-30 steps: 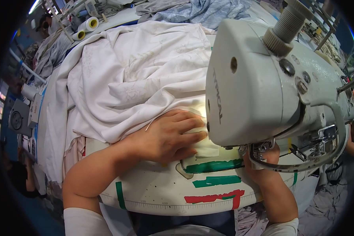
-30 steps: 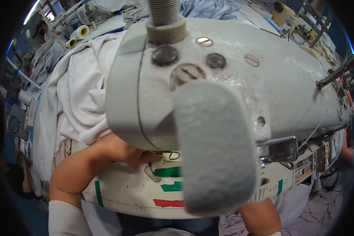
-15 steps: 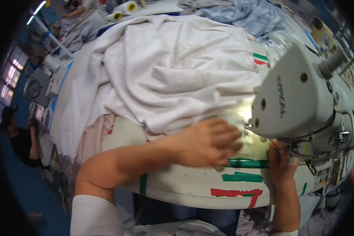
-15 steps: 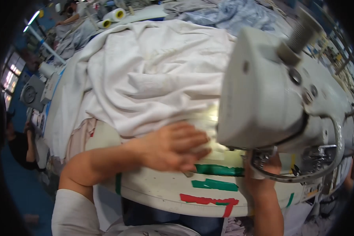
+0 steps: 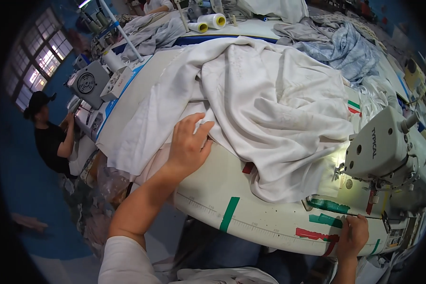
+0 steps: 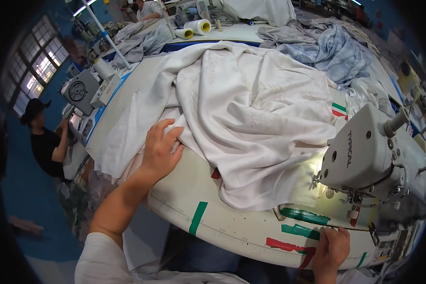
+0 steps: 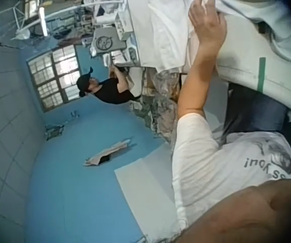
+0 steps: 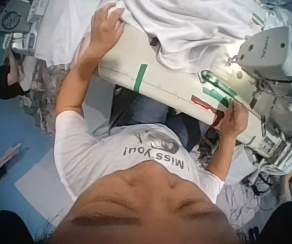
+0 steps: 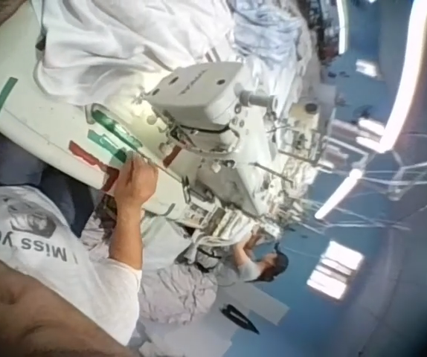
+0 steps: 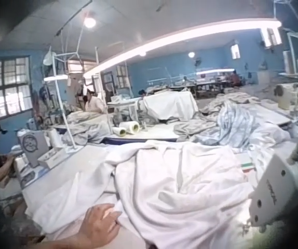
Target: Sewing white fabric pillowcase components using an industrial sewing machine.
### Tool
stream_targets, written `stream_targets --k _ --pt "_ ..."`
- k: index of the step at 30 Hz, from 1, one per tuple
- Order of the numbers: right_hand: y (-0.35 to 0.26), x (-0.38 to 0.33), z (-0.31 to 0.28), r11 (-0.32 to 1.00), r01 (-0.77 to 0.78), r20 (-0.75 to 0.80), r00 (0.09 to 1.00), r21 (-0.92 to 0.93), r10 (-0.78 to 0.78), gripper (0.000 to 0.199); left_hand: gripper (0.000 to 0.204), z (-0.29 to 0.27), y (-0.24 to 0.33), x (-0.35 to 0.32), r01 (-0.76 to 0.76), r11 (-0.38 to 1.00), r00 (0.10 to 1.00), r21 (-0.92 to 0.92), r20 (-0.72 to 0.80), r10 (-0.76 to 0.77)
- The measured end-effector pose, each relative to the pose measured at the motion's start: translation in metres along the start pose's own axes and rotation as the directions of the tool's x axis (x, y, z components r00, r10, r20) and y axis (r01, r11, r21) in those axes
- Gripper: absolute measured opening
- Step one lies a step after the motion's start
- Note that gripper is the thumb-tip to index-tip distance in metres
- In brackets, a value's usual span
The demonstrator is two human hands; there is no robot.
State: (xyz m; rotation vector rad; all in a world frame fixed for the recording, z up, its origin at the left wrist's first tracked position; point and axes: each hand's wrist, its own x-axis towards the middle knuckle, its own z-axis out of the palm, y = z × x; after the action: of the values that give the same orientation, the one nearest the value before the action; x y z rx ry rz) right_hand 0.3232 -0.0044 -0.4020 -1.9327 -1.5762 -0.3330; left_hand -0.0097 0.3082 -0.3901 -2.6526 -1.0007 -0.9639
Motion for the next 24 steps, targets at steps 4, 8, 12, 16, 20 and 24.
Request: stream_targets --k 4,8,12,16,20,24 --pt "-0.017 -0.001 -0.013 1.0 -0.012 -0.011 1.0 0.014 0.012 0.015 0.037 0.023 -0.015 0.014 -0.083 0.996 0.997 0.03 0.006 0.083" --pt "-0.03 -0.006 -0.029 1.0 -0.012 -0.015 1.0 0.025 0.012 0.016 0.022 0.0 -0.032 0.029 0.02 0.976 1.0 -0.215 -0.009 -0.023" --pt "-0.044 -0.009 -0.035 0.998 0.005 -0.068 0.998 0.063 0.0 0.02 0.019 -0.093 -0.027 0.033 0.266 0.268 0.867 -0.926 0.109 -0.486" --pt "-0.068 -0.002 -0.038 0.972 0.134 -0.108 0.988 0.192 -0.114 0.026 0.024 -0.221 0.022 -0.011 0.007 0.956 0.917 -0.294 -0.379 -0.124" --pt "-0.104 0.001 -0.048 0.93 0.233 -0.162 0.968 0.285 -0.193 0.041 0.037 -0.307 0.108 -0.063 -0.113 0.99 0.964 0.088 -0.233 0.13" --pt "-0.148 -0.021 -0.062 0.821 0.409 -0.109 0.91 0.398 -0.401 0.038 0.036 -0.316 0.165 -0.064 -0.147 0.729 0.428 -0.669 0.621 0.656"
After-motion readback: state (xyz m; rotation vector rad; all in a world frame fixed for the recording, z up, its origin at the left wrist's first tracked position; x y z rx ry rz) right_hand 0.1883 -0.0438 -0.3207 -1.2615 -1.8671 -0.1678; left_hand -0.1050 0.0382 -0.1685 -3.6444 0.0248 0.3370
